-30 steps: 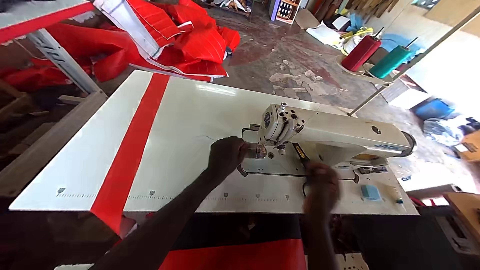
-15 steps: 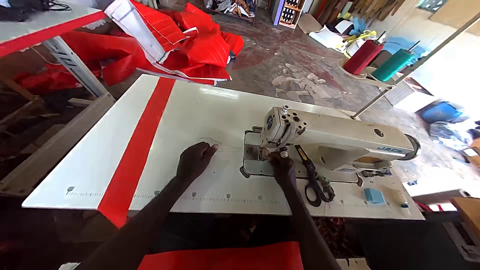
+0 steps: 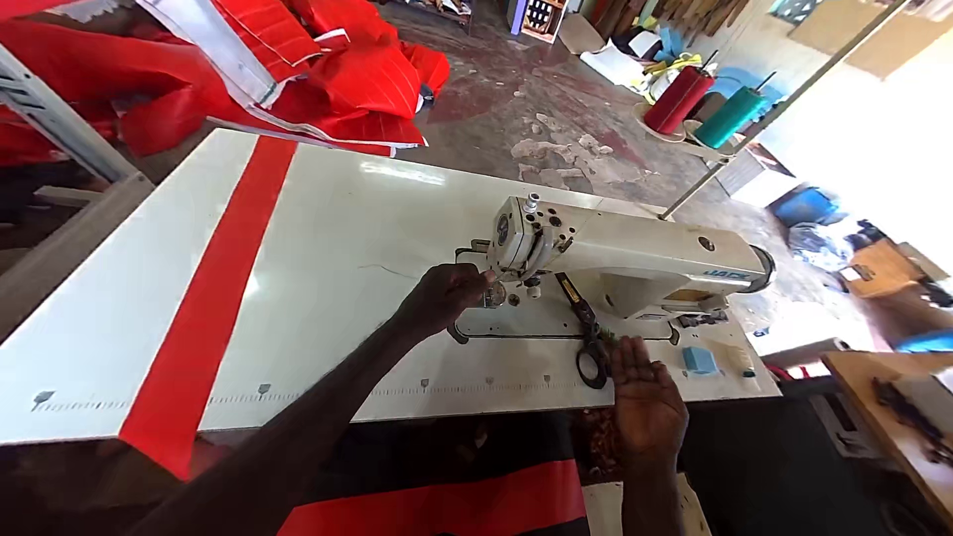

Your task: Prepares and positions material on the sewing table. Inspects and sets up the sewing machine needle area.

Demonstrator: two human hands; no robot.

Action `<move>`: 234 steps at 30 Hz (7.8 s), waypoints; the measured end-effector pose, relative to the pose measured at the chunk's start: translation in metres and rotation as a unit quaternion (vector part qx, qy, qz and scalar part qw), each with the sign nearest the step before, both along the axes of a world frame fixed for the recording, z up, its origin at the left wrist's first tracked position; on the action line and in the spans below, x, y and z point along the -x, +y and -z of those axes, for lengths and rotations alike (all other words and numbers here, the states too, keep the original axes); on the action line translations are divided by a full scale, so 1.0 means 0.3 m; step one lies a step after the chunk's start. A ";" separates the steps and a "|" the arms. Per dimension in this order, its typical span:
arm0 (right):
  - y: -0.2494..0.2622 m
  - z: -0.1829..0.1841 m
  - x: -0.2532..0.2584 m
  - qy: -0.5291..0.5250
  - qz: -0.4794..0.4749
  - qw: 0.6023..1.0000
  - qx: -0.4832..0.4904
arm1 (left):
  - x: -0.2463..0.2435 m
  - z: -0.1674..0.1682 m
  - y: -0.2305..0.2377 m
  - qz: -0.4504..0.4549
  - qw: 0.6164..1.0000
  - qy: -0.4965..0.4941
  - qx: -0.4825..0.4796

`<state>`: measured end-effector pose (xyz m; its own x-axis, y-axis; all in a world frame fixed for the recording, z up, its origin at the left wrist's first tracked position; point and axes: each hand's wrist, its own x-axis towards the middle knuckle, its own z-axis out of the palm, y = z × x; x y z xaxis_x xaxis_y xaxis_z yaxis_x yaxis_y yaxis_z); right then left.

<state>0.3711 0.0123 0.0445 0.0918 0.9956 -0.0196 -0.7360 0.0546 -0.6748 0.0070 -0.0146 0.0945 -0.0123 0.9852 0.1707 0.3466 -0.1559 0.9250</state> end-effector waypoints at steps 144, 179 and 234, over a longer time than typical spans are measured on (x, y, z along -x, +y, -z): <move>-0.010 -0.100 0.024 0.063 -0.096 0.986 -0.120 | -0.119 0.012 0.025 -0.029 0.992 -0.117 -0.046; 0.148 0.010 0.539 -0.680 -0.129 0.706 -0.148 | 0.151 0.164 -0.026 -0.153 0.957 0.176 -0.171; 0.226 0.031 0.454 -0.611 -0.190 0.747 -0.181 | 0.228 0.163 0.027 -0.040 0.992 0.096 -0.076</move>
